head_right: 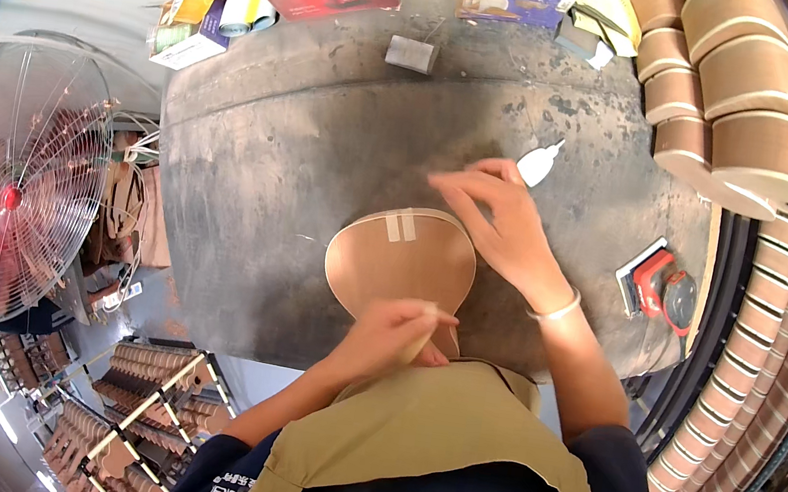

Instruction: The person applies glue to the edges of a wooden guitar body and attaches a thin wooden strip. They then use scissors to cut a small piece of a glue tube and apply more glue to the guitar body before attaching another strip. Finally, they place the finished guitar body onto a rack.

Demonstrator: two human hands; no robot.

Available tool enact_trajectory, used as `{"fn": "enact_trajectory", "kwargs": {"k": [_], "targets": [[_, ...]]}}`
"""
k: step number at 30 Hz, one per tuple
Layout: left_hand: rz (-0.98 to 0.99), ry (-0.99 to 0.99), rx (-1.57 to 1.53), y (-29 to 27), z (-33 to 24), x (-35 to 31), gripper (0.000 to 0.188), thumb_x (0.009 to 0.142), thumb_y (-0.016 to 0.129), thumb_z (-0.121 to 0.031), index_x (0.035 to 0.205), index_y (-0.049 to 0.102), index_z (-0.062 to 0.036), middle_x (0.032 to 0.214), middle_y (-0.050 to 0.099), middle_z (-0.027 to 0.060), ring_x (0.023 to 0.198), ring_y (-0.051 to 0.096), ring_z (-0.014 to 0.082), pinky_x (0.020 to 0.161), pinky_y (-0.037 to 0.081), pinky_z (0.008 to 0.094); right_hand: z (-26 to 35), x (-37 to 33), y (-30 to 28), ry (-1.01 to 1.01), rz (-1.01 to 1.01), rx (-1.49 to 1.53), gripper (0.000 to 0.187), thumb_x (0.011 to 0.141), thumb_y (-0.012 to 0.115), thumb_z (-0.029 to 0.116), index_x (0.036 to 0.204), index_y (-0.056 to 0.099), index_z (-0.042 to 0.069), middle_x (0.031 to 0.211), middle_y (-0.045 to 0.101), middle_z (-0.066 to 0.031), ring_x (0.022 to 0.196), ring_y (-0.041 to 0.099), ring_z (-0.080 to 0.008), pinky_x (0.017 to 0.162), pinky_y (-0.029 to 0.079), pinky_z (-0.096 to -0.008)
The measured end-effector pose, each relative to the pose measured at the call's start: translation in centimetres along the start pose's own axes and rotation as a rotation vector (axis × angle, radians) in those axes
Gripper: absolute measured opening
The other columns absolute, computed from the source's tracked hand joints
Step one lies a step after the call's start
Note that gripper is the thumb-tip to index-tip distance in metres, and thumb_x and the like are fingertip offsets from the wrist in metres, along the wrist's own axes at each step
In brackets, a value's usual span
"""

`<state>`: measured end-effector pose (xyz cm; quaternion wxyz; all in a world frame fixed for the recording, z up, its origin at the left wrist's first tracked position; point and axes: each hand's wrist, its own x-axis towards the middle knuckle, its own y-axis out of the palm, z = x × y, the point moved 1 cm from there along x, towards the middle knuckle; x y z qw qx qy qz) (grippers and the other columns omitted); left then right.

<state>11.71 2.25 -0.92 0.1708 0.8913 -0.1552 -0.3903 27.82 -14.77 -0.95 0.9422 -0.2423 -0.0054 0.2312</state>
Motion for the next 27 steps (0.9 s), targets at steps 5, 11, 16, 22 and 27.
{"fn": "enact_trajectory", "kwargs": {"k": [5,11,16,22,27], "targets": [[0.047,0.061,-0.089,-0.6,0.6,0.0,0.035,0.108,0.05,-0.01,0.137,0.063,0.0068,0.11,0.075,0.0155,0.098,0.077,0.0244,0.088,0.063,0.0345,1.3,-6.4,1.4,-0.016,0.293,0.151,0.022,0.082,0.089,0.018,0.102,0.084,0.011,0.092,0.075,-0.0026,0.094,0.063,-0.0194,0.086,0.052,-0.0352],[-0.028,-0.011,-0.092,1.0,-0.1,0.0,0.029,0.108,0.048,-0.007,0.127,0.064,0.0085,0.108,0.074,0.0181,0.098,0.077,0.025,0.09,0.064,0.0367,0.4,-8.2,2.7,0.073,0.145,0.352,0.012,0.083,0.087,0.01,0.093,0.083,0.007,0.086,0.075,-0.0037,0.086,0.065,-0.0188,0.08,0.051,-0.0309],[-0.085,-0.048,-0.182,1.4,-0.2,-0.1,0.028,0.109,0.049,-0.01,0.127,0.063,0.0069,0.108,0.074,0.0188,0.097,0.077,0.027,0.088,0.065,0.0372,0.3,-8.6,3.5,-0.166,-0.045,0.156,0.013,0.08,0.086,0.007,0.092,0.083,0.01,0.085,0.076,-0.0029,0.085,0.066,-0.0198,0.081,0.052,-0.0324],[-0.177,-0.117,-0.182,1.9,-2.4,-0.1,0.03,0.111,0.053,-0.015,0.129,0.06,0.0076,0.095,0.074,0.0176,0.087,0.079,0.0282,0.082,0.066,0.0384,0.5,-6.8,2.9,-0.258,-0.137,0.033,0.01,0.08,0.085,0.009,0.09,0.082,0.011,0.085,0.076,-0.0013,0.086,0.066,-0.022,0.083,0.054,-0.036],[-0.114,-0.169,-0.146,1.5,-1.7,1.0,0.04,0.113,0.052,-0.025,0.134,0.056,0.0084,0.072,0.071,0.0134,0.074,0.078,0.0276,0.072,0.064,0.0371,-1.2,-3.4,2.6,-0.139,-0.122,0.036,0.006,0.082,0.084,0.01,0.088,0.081,0.011,0.084,0.076,-0.0013,0.086,0.063,-0.0228,0.082,0.053,-0.0355]]}}
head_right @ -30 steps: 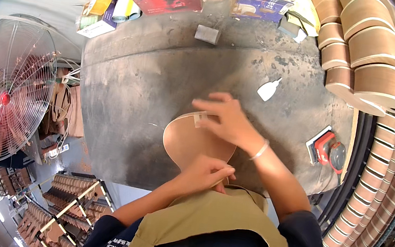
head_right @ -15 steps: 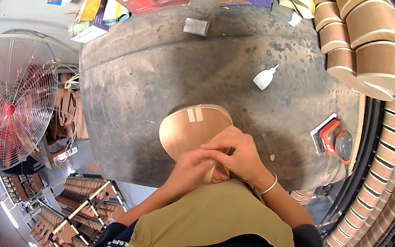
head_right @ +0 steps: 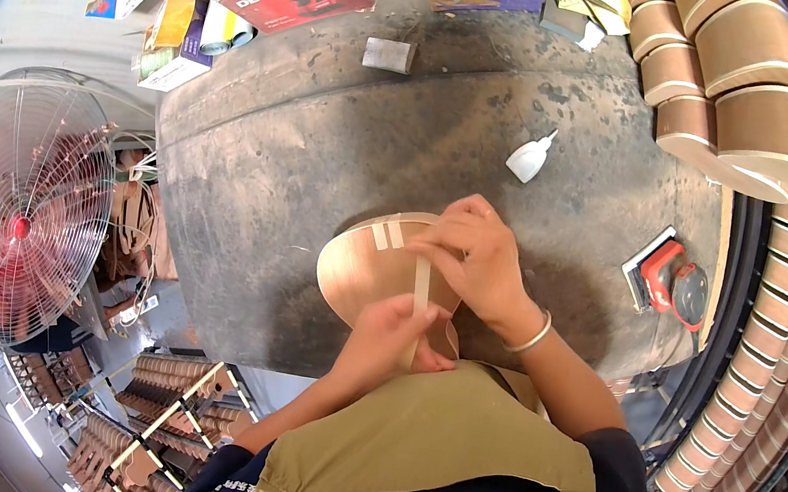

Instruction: The person applies glue to the edges of a wooden guitar body and attaches a thin wooden strip. They then use scissors to cut a small piece of a glue tube and apply more glue to the guitar body before attaching another strip. Finally, they place the finished guitar body onto a rack.

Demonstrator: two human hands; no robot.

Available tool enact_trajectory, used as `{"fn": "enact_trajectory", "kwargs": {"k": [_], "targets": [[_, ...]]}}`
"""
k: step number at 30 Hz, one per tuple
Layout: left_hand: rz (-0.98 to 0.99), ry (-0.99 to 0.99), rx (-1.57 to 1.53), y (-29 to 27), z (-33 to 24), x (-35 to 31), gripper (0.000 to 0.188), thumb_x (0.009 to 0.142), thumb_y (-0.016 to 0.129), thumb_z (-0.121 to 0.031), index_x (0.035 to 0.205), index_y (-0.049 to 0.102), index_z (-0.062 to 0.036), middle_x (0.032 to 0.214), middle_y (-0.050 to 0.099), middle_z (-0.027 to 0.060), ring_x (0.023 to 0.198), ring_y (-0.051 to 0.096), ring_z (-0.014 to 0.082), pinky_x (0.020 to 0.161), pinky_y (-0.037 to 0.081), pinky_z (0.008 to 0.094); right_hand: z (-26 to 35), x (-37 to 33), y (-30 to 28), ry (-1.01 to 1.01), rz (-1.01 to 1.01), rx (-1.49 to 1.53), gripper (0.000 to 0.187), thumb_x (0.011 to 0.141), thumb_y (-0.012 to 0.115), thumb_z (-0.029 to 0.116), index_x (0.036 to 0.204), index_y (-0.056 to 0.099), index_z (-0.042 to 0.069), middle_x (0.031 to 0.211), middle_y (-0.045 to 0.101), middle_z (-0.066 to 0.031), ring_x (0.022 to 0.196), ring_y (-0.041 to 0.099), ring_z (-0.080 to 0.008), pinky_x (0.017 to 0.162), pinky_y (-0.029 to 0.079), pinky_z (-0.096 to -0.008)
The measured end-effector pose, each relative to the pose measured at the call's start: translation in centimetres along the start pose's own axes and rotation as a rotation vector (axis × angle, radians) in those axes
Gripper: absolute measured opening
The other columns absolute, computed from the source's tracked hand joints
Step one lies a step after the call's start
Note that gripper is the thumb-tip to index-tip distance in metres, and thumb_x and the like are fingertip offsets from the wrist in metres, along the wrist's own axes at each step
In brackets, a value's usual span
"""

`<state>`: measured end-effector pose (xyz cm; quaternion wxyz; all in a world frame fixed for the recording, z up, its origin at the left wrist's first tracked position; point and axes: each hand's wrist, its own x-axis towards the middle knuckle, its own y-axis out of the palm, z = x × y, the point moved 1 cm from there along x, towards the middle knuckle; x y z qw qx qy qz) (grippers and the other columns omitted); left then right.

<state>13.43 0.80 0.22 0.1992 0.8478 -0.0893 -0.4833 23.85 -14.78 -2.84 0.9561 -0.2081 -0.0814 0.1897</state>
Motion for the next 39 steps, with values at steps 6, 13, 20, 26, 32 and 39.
{"fn": "enact_trajectory", "kwargs": {"k": [6,13,20,26,32,39], "targets": [[-0.062,0.031,-0.208,-1.5,-2.4,4.1,0.043,0.114,0.046,-0.028,0.127,0.062,0.0092,0.063,0.068,0.011,0.066,0.075,0.0281,0.071,0.062,0.0376,-5.5,4.5,1.9,0.162,0.103,0.063,0.008,0.084,0.081,0.016,0.086,0.085,0.01,0.08,0.076,-0.0031,0.085,0.063,-0.0213,0.077,0.051,-0.0341],[-0.111,0.014,-0.185,-3.3,-0.8,5.9,0.037,0.111,0.053,-0.026,0.115,0.069,0.0069,0.093,0.074,0.0166,0.067,0.076,0.0305,0.062,0.061,0.0353,-8.6,4.6,3.9,0.366,0.358,0.162,0.013,0.081,0.086,0.019,0.089,0.086,0.009,0.082,0.075,-0.0073,0.078,0.067,-0.0184,0.072,0.051,-0.0326],[-0.127,0.006,-0.203,-3.4,-0.4,6.1,0.037,0.11,0.054,-0.026,0.113,0.069,0.0071,0.097,0.074,0.0166,0.067,0.076,0.0324,0.058,0.061,0.0369,-6.1,4.3,2.9,0.382,0.191,0.103,0.022,0.09,0.08,0.024,0.099,0.084,0.005,0.088,0.076,-0.0146,0.079,0.07,-0.0242,0.073,0.054,-0.0346],[-0.149,0.036,-0.22,-2.9,-0.5,5.8,0.034,0.11,0.054,-0.023,0.109,0.069,0.007,0.093,0.073,0.0177,0.065,0.076,0.0323,0.057,0.062,0.0373,-3.7,2.9,2.1,0.518,0.288,0.162,0.034,0.105,0.061,0.031,0.101,0.083,0.005,0.092,0.076,-0.0202,0.085,0.071,-0.0314,0.08,0.054,-0.039],[-0.086,-0.019,-0.162,-3.5,-0.1,5.6,0.033,0.11,0.054,-0.024,0.107,0.069,0.0053,0.089,0.072,0.0174,0.065,0.076,0.0306,0.058,0.063,0.0374,-5.0,2.1,2.5,0.453,0.288,0.15,0.034,0.106,0.059,0.03,0.104,0.082,0.006,0.096,0.076,-0.0206,0.092,0.071,-0.0356,0.085,0.054,-0.0412],[-0.078,0.019,-0.157,-3.2,0.4,5.6,0.036,0.112,0.052,-0.026,0.105,0.067,0.005,0.08,0.071,0.0144,0.066,0.078,0.0299,0.054,0.065,0.0365,-4.5,1.8,2.0,0.401,0.332,0.124,0.03,0.106,0.06,0.026,0.111,0.081,0.006,0.106,0.079,-0.0126,0.104,0.071,-0.0296,0.094,0.054,-0.0385]]}}
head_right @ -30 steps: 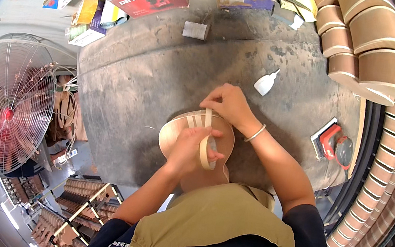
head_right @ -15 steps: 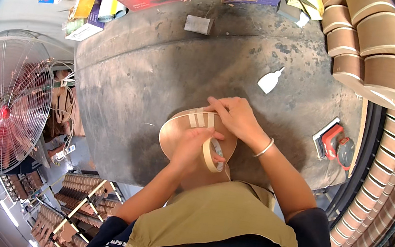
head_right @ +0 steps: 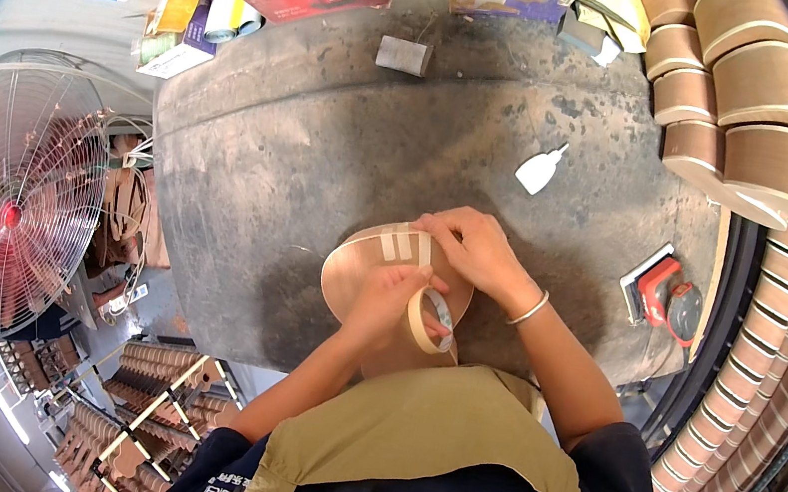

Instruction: The person applies glue to the edges of a wooden guitar body and attaches a thin wooden strip. They then use scissors to cut a small piece of a glue tube and apply more glue to the guitar body before attaching another strip. Finally, they place the finished guitar body onto a rack.

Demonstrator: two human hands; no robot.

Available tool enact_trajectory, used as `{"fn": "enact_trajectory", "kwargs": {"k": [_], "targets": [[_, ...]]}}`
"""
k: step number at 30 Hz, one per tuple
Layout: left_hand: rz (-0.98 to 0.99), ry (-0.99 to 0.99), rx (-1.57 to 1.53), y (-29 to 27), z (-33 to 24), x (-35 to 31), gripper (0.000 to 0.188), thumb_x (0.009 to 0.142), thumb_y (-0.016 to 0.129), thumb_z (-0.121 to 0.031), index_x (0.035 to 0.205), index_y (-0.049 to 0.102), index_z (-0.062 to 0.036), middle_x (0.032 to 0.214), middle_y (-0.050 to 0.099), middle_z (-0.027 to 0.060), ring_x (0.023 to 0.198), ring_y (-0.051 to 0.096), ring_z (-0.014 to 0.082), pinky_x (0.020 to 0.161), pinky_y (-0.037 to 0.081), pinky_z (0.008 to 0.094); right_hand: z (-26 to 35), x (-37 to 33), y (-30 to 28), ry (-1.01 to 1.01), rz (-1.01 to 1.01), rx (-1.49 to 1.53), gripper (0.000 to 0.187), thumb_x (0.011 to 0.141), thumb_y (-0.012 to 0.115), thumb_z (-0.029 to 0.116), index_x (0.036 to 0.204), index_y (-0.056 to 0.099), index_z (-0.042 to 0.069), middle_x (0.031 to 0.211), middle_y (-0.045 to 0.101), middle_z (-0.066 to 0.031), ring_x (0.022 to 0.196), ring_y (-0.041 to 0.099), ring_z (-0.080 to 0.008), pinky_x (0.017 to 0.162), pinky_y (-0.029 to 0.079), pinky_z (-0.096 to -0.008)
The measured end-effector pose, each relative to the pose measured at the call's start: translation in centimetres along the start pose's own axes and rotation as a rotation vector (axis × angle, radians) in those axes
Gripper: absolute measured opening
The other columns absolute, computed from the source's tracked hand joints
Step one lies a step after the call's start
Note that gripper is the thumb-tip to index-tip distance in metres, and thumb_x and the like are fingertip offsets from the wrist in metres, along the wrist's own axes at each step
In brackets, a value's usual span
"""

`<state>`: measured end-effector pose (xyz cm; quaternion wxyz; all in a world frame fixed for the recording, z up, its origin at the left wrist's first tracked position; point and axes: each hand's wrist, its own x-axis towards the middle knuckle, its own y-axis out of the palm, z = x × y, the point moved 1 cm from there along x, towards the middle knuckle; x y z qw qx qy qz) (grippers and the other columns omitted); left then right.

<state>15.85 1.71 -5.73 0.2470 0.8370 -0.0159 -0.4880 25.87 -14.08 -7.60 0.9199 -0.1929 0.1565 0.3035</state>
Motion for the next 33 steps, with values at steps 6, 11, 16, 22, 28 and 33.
{"fn": "enact_trajectory", "kwargs": {"k": [6,11,16,22,28,33], "targets": [[0.011,-0.015,-0.003,-0.2,0.2,0.0,0.032,0.111,0.054,-0.025,0.107,0.068,0.0036,0.088,0.072,0.0158,0.068,0.077,0.0293,0.058,0.064,0.0357,-0.8,-0.3,0.3,-0.061,-0.021,-0.138,0.022,0.094,0.077,0.023,0.112,0.083,0.011,0.109,0.079,-0.0092,0.117,0.066,-0.0312,0.099,0.054,-0.0426],[-0.003,0.01,-0.018,-0.1,0.4,0.2,0.037,0.113,0.052,-0.028,0.106,0.067,0.005,0.081,0.071,0.0139,0.066,0.078,0.0296,0.054,0.065,0.0355,-0.4,-0.6,0.4,-0.113,-0.021,-0.19,0.03,0.088,0.082,0.025,0.116,0.082,0.012,0.11,0.078,-0.0077,0.122,0.062,-0.0319,0.102,0.052,-0.0441],[-0.016,-0.005,0.013,0.1,0.1,0.2,0.03,0.109,0.049,-0.018,0.106,0.068,0.0051,0.099,0.071,0.0163,0.071,0.078,0.0304,0.061,0.065,0.0352,-0.5,-0.6,0.0,-0.181,-0.002,-0.232,0.035,0.085,0.083,0.024,0.117,0.08,0.01,0.11,0.078,-0.0078,0.12,0.062,-0.0329,0.102,0.051,-0.0445],[-0.043,0.107,0.203,0.3,0.5,0.6,0.027,0.106,0.051,-0.013,0.103,0.069,0.0061,0.1,0.073,0.0148,0.077,0.078,0.0279,0.065,0.063,0.0338,-0.6,-0.6,0.3,-0.213,-0.032,-0.279,0.034,0.083,0.084,0.023,0.113,0.079,0.008,0.105,0.077,-0.0088,0.114,0.063,-0.0332,0.099,0.052,-0.0448],[0.26,0.123,0.745,7.5,3.4,-1.4,0.028,0.106,0.052,-0.012,0.101,0.074,0.0046,0.074,0.073,0.0108,0.066,0.078,0.0225,0.06,0.056,0.0341,-0.5,-0.4,0.6,-0.232,-0.046,-0.287,0.033,0.084,0.083,0.025,0.113,0.079,0.009,0.105,0.077,-0.0094,0.112,0.063,-0.0332,0.098,0.051,-0.0454],[0.395,0.11,0.691,6.0,0.9,-3.6,0.034,0.112,0.051,-0.022,0.108,0.072,0.0046,0.082,0.074,0.0096,0.069,0.076,0.0162,0.063,0.055,0.029,-1.3,-0.9,0.9,-0.223,-0.042,-0.248,0.041,0.084,0.084,0.028,0.12,0.077,0.01,0.114,0.075,-0.0106,0.115,0.062,-0.0338,0.102,0.05,-0.0458]]}}
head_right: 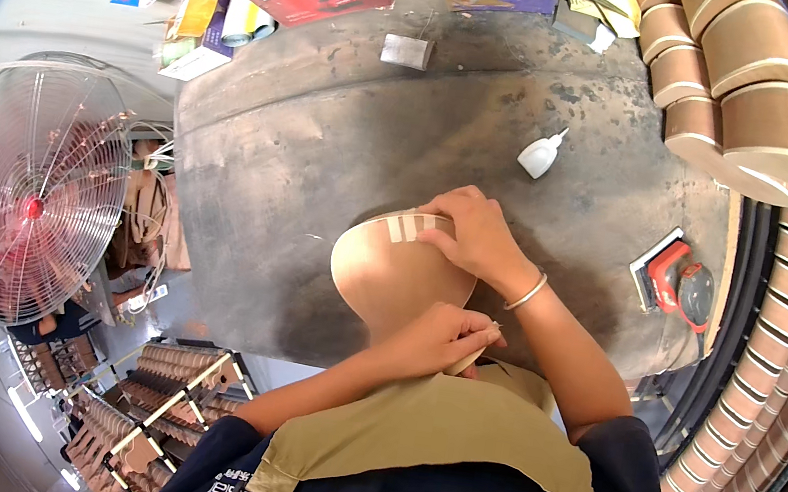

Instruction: The person applies glue to the edges of a wooden guitar body and attaches a thin wooden strip. They then use scissors to cut a small piece of a glue tube and apply more glue to the guitar body before attaching another strip. Finally, they place the finished guitar body onto a rack.

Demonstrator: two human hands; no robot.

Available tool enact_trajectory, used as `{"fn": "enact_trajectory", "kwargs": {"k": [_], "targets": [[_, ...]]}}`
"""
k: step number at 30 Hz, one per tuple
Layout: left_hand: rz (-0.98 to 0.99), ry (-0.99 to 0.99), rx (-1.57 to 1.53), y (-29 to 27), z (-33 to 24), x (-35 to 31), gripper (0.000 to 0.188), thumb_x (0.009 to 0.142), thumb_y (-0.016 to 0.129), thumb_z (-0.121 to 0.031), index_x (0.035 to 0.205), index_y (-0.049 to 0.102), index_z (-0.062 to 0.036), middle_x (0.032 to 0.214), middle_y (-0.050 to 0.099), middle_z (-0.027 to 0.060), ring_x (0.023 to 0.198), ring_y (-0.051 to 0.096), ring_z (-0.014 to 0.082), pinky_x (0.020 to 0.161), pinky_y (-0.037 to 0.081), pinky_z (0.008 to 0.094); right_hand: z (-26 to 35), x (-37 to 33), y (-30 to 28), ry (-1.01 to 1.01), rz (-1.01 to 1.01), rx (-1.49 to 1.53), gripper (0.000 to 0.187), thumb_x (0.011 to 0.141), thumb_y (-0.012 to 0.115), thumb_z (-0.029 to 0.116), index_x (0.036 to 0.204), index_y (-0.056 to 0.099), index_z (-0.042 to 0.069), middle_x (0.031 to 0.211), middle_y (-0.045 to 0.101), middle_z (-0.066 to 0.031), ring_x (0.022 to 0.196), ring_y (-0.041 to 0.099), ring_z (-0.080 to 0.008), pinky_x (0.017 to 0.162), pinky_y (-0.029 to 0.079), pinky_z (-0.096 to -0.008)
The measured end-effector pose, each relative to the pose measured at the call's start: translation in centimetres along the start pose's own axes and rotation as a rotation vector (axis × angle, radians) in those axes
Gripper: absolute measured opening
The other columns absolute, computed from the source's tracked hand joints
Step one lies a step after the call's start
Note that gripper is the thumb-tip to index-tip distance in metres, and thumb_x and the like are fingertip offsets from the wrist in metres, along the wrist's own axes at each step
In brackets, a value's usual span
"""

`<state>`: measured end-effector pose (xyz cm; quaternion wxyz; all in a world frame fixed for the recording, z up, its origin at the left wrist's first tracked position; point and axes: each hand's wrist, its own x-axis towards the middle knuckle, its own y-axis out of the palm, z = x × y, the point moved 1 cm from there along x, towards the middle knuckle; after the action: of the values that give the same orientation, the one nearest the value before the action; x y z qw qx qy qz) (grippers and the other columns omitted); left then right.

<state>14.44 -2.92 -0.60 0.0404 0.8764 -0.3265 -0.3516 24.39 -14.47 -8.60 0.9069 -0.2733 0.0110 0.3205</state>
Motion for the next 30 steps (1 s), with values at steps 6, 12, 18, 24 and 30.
{"fn": "enact_trajectory", "kwargs": {"k": [6,12,18,24,30], "targets": [[-0.158,0.024,-0.28,0.6,2.9,-2.8,0.033,0.113,0.051,-0.022,0.133,0.066,0.0009,0.102,0.071,0.009,0.077,0.075,0.0153,0.069,0.057,0.0267,0.1,-2.1,1.4,-0.047,-0.199,0.055,0.05,0.084,0.084,0.025,0.13,0.072,0.008,0.124,0.073,-0.011,0.122,0.06,-0.033,0.106,0.048,-0.0452],[-0.335,-0.018,-0.501,0.9,3.8,-4.7,0.034,0.111,0.053,-0.015,0.14,0.062,0.0004,0.094,0.067,0.0071,0.081,0.076,0.0207,0.074,0.063,0.0332,2.6,-6.3,-0.8,0.047,-0.399,0.197,0.028,0.089,0.083,0.02,0.112,0.078,0.006,0.098,0.073,-0.0064,0.096,0.065,-0.022,0.078,0.053,-0.0315],[-0.351,0.143,-0.631,0.5,5.2,-4.8,0.029,0.106,0.054,-0.006,0.132,0.063,0.003,0.115,0.068,0.0137,0.085,0.077,0.0284,0.077,0.064,0.0373,5.4,-8.4,-1.1,0.097,0.067,0.539,0.019,0.089,0.084,0.021,0.101,0.082,0.007,0.09,0.073,-0.0021,0.081,0.062,-0.0121,0.07,0.05,-0.0272],[-0.364,0.082,-0.617,-0.3,4.7,-5.3,0.028,0.106,0.056,-0.007,0.131,0.063,0.0028,0.118,0.07,0.0157,0.086,0.078,0.0297,0.077,0.065,0.0393,6.3,-8.3,0.0,0.08,-0.024,0.565,0.011,0.086,0.085,0.01,0.097,0.084,0.006,0.09,0.076,-0.0012,0.085,0.062,-0.0122,0.074,0.05,-0.0279],[-0.358,0.039,-0.751,-1.1,4.7,-6.0,0.034,0.106,0.057,-0.008,0.139,0.059,0.0019,0.117,0.07,0.0165,0.085,0.078,0.0291,0.075,0.066,0.0389,6.9,-7.6,1.0,-0.13,-0.185,0.331,0.014,0.081,0.085,0.004,0.093,0.084,0.01,0.091,0.076,-0.0009,0.09,0.064,-0.0195,0.084,0.052,-0.0333]]}}
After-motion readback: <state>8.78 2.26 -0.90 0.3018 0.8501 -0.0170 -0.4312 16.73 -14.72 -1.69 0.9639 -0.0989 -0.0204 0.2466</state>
